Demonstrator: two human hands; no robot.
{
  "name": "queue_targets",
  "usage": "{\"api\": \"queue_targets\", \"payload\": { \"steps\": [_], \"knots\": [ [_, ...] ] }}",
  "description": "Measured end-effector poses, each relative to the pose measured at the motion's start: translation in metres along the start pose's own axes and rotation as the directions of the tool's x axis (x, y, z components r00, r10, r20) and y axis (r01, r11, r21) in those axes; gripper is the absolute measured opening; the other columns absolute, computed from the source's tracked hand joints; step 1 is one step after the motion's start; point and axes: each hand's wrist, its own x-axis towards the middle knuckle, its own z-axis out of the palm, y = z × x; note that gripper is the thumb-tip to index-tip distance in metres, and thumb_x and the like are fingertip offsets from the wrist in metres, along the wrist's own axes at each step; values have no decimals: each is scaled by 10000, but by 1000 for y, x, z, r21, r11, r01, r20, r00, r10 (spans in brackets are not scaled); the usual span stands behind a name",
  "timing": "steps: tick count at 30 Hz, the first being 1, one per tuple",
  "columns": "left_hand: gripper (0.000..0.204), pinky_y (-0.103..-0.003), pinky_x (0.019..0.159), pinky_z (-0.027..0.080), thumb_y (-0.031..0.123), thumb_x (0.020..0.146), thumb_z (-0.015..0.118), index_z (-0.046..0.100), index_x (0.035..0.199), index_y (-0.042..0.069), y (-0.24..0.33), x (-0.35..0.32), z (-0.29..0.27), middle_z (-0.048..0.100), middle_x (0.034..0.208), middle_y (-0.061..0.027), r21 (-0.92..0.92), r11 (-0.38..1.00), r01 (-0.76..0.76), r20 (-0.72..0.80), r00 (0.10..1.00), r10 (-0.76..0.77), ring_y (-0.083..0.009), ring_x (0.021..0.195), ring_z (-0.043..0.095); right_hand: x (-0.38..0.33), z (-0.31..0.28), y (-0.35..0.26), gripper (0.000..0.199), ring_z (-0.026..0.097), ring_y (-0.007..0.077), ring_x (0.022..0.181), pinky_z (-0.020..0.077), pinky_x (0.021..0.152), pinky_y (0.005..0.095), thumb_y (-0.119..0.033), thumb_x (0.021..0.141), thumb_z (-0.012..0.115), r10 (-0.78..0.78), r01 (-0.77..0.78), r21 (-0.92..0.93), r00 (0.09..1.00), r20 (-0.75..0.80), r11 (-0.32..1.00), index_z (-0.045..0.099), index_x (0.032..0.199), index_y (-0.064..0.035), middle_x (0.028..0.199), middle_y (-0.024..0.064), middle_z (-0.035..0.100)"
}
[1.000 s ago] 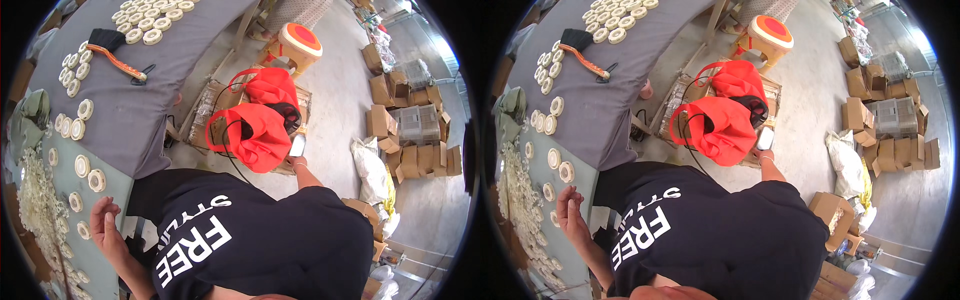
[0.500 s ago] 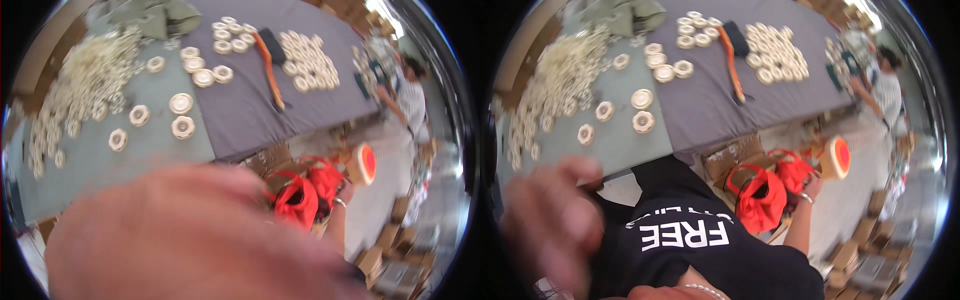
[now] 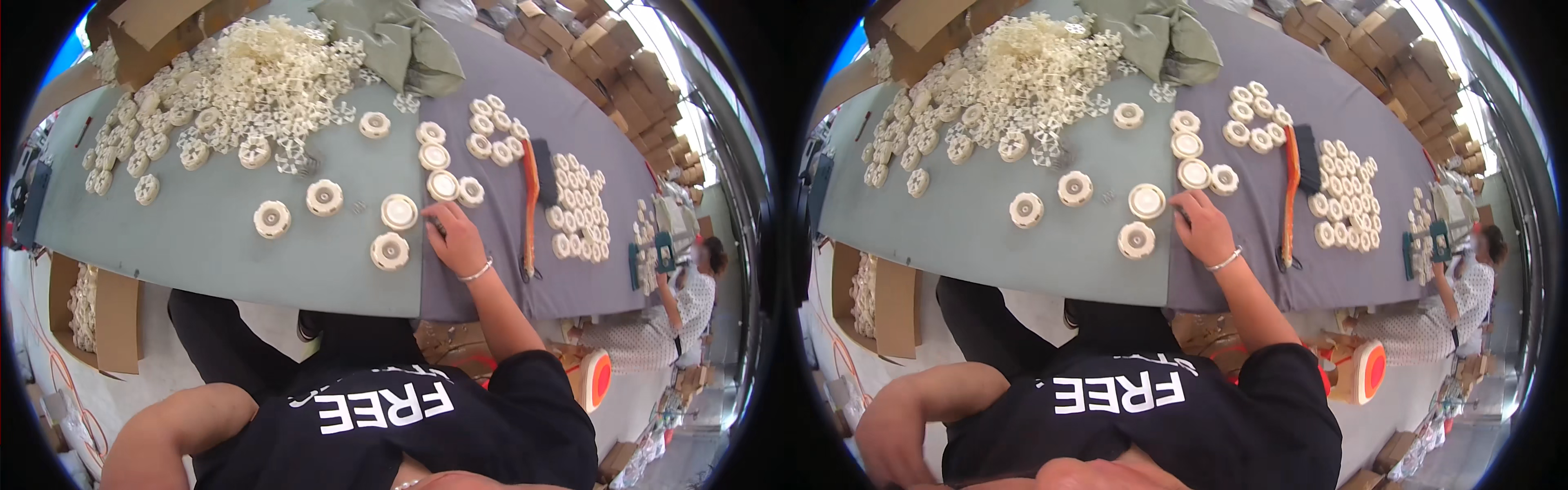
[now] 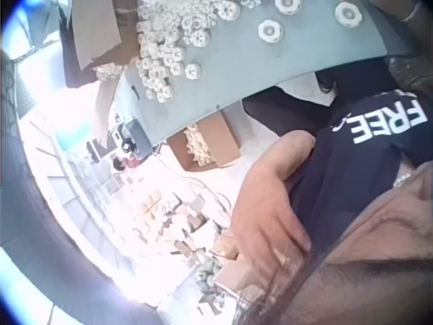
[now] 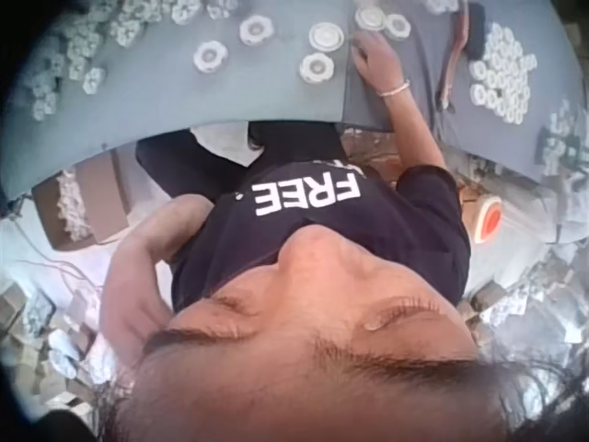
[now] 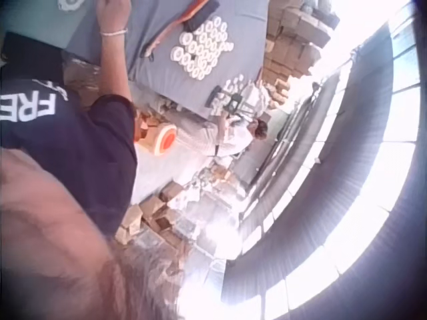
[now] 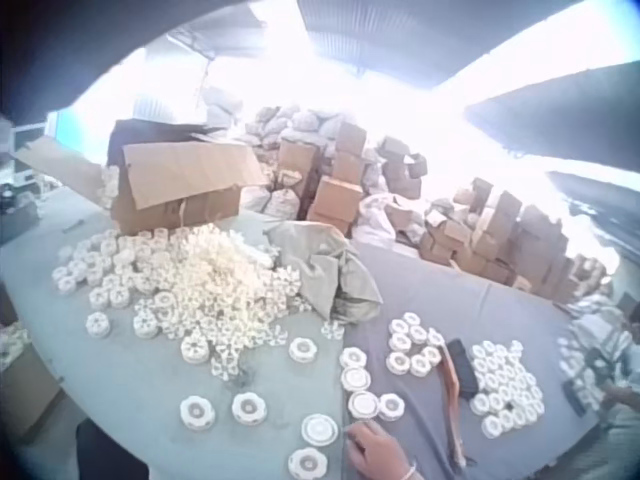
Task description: The person assembles small white plastic components by hand on a table. They pick up a base piece, insert a metal spring, and then fit a cross-shaped plastic piece into the center. The person repeats this process for multiple units, placing the finished assemblies in a pile on the table.
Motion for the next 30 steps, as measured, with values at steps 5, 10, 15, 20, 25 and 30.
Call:
{"api": "queue_targets", "payload": {
  "steps": [5, 10, 15, 20, 25, 30],
  "knots": [
    [345, -437, 850, 622, 131, 1002, 707, 703, 1331, 30, -64, -122, -13, 706, 1155, -165, 80, 962, 260, -865, 498, -62, -346, 954, 723, 19, -13, -18, 303, 672, 326, 1178, 525, 1041, 471, -97, 894, 785, -60, 76, -250, 996, 72, 965, 742, 1193, -91, 1162, 89, 727],
    [893, -519, 1168, 460, 225, 769, 937, 557, 1561, 67, -132, -170, -65, 593, 1514, -182, 229, -450, 863, -961, 275, 39, -419, 1383, 559, 63, -15, -34, 256, 690, 345, 1176, 549, 1010, 451, -108, 910, 783, -152, 158, -46, 981, 117, 986, 761, 1162, -71, 1218, 113, 732],
    [1003, -499, 1215, 430, 227, 741, 956, 484, 1617, 100, -129, -199, -72, 490, 1615, -177, 21, -561, 828, -998, 52, 38, -402, 1462, 486, 144, 9, -35, 243, 690, 369, 1175, 554, 1010, 447, -118, 938, 762, -252, 252, 29, 942, 220, 967, 747, 1170, -48, 1242, 144, 726],
    [896, -487, 1192, 463, 201, 754, 938, 549, 1552, 80, -101, -211, -85, 577, 1515, -171, 66, -479, 876, -993, 9, -120, -389, 1406, 539, 246, 74, -18, 321, 679, 372, 1193, 543, 1043, 461, -202, 936, 798, -387, 411, -118, 904, 182, 904, 726, 1218, -65, 1268, 147, 719],
    [811, -486, 1151, 491, 205, 769, 927, 594, 1495, 64, -88, -220, -86, 625, 1441, -166, 117, -404, 907, -987, 60, -151, -378, 1362, 572, 255, 143, -94, 533, 653, 362, 1258, 519, 1083, 470, -364, 840, 894, -551, 578, -7, 781, 294, 816, 714, 1271, -107, 1321, 129, 694],
    [729, -474, 1136, 494, 300, 839, 893, 606, 1459, 46, -75, -222, -89, 618, 1428, -174, 106, -333, 937, -992, 79, -94, -377, 1350, 576, 271, 123, -73, 552, 658, 375, 1207, 523, 1060, 485, -363, 804, 910, -315, 432, -166, 827, 466, 887, 709, 1272, -150, 1272, 118, 694]
  ]
}}
